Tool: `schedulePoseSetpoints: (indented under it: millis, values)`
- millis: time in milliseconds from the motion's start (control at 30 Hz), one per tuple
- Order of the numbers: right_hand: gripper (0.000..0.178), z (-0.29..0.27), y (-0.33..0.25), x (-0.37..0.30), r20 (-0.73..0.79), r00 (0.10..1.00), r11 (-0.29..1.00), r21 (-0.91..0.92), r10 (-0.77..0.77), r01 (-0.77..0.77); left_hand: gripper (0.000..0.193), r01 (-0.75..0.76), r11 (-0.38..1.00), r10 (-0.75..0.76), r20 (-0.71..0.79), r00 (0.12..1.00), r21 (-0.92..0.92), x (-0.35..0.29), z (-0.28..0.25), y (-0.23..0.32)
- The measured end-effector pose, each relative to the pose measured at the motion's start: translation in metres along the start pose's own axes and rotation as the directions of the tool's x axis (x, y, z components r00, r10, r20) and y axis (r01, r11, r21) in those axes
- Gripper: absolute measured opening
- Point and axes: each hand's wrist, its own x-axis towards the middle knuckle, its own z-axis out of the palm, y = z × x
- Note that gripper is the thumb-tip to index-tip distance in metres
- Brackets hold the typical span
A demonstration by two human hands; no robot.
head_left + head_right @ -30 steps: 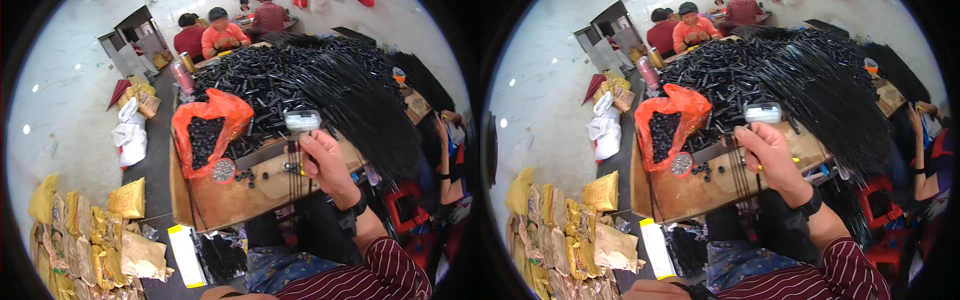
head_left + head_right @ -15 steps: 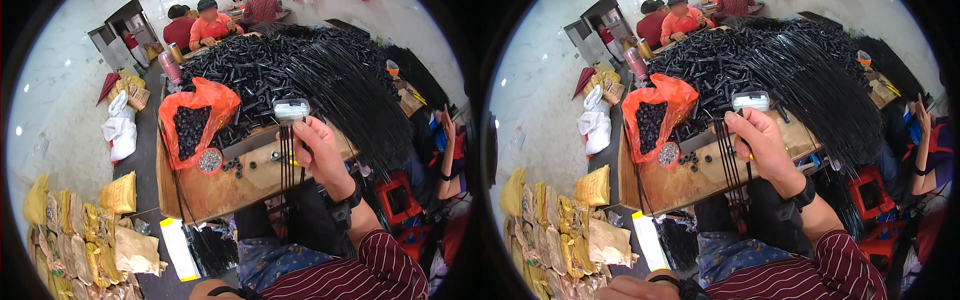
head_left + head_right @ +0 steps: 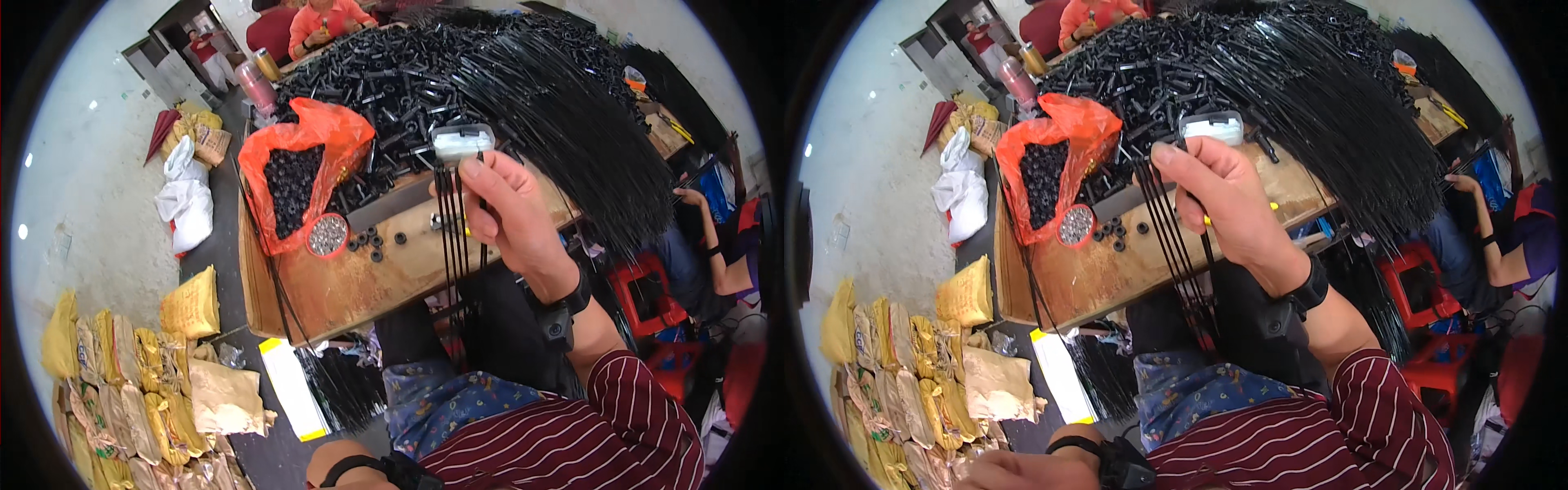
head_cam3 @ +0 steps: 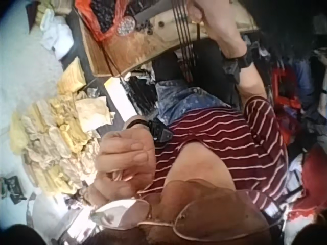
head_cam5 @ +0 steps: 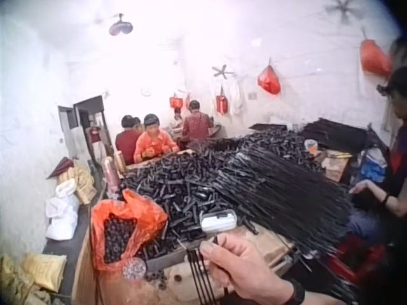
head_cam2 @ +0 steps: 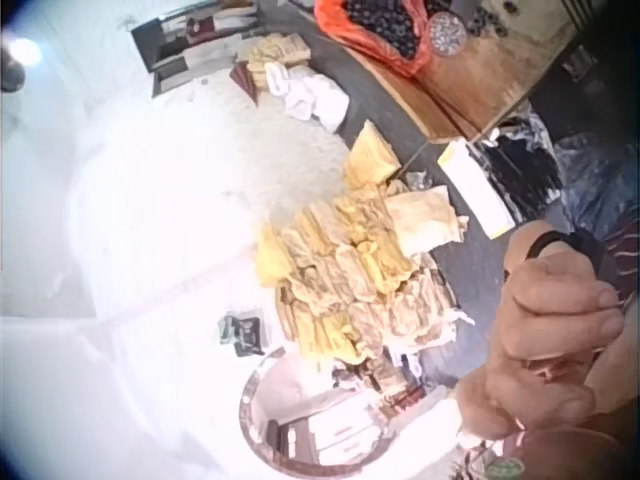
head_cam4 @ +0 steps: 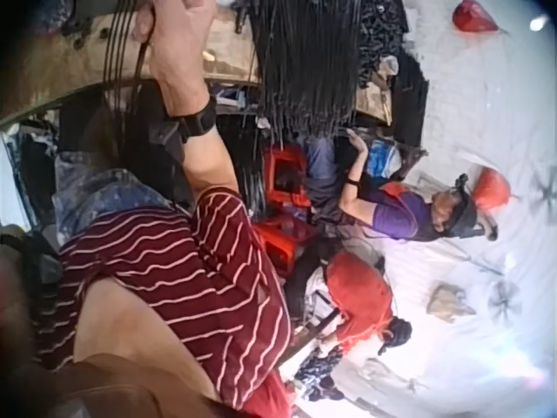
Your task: The recorder is assembling components for umbrella frames by inserting thin black rods into a plastic connector and securing them.
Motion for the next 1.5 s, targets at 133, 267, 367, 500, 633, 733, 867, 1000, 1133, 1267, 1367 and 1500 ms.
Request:
schedulePoseSetpoints:
  millis: [133, 267, 367, 500, 633, 733, 867, 1000, 1133, 1267, 1367, 1500]
  values:
    - [0.025, 0.003, 0.004, 0.001, -0.025, 0.999, 1.0, 0.004, 0.025, -0.025, 0.011, 0.143, 0.97, -0.164, 0.095, 0.982, 0.198, -0.015, -0.011, -0.009]
    - [0.023, -0.001, 0.001, 0.004, 0.056, 0.996, 0.998, 0.021, 0.064, -0.065, 0.012, 0.218, 0.783, -0.389, 0.185, 0.903, 0.582, -0.042, -0.023, -0.044]
    - [0.022, -0.001, 0.009, 0.014, 0.031, 0.993, 0.992, 0.044, 0.115, -0.117, 0.009, 0.5, 0.605, -0.633, -0.006, 0.774, 0.62, -0.06, -0.011, -0.127]
    - [0.022, 0.002, 0.012, 0.018, 0.069, 0.993, 0.996, -0.001, 0.094, -0.095, 0.015, 0.466, 0.451, -0.719, 0.0, 0.695, 0.761, -0.099, -0.038, -0.19]
    - [0.022, 0.005, 0.014, 0.022, 0.074, 0.992, 0.993, 0.049, 0.106, -0.11, 0.021, 0.448, 0.346, -0.776, -0.017, 0.631, 0.825, -0.112, -0.043, -0.206]
    - [0.022, 0.003, 0.016, 0.025, 0.086, 0.989, 0.989, 0.077, 0.117, -0.124, 0.021, 0.418, 0.334, -0.774, -0.007, 0.633, 0.844, -0.117, -0.042, -0.215]
    - [0.027, 0.013, 0.019, 0.028, 0.094, 0.984, 0.988, -0.038, 0.152, -0.149, 0.023, 0.454, 0.434, -0.686, -0.042, 0.726, 0.778, -0.117, -0.044, -0.215]
    - [0.022, 0.018, 0.025, 0.034, 0.147, 0.97, 0.978, 0.05, 0.192, -0.201, 0.019, 0.842, 0.501, -0.83, -0.167, 0.533, 0.2, -0.073, -0.026, -0.196]
    - [0.02, 0.018, 0.032, 0.035, 0.292, 0.921, 0.94, 0.141, 0.259, -0.31, 0.023, 0.687, 0.681, -0.7, -0.049, 0.712, 0.253, -0.029, -0.015, -0.182]
    - [0.019, 0.019, 0.028, 0.034, 0.377, 0.891, 0.924, 0.18, 0.251, -0.336, 0.025, 0.601, 0.754, -0.623, -0.003, 0.783, 0.265, -0.017, -0.014, -0.179]
    - [0.018, 0.019, 0.024, 0.035, 0.394, 0.88, 0.917, 0.182, 0.264, -0.356, 0.026, 0.644, 0.727, -0.661, -0.008, 0.75, 0.238, -0.019, -0.017, -0.179]
    - [0.019, 0.018, 0.025, 0.036, 0.405, 0.87, 0.91, 0.174, 0.283, -0.377, 0.027, 0.705, 0.705, -0.705, -0.029, 0.708, 0.083, -0.025, -0.017, -0.188]
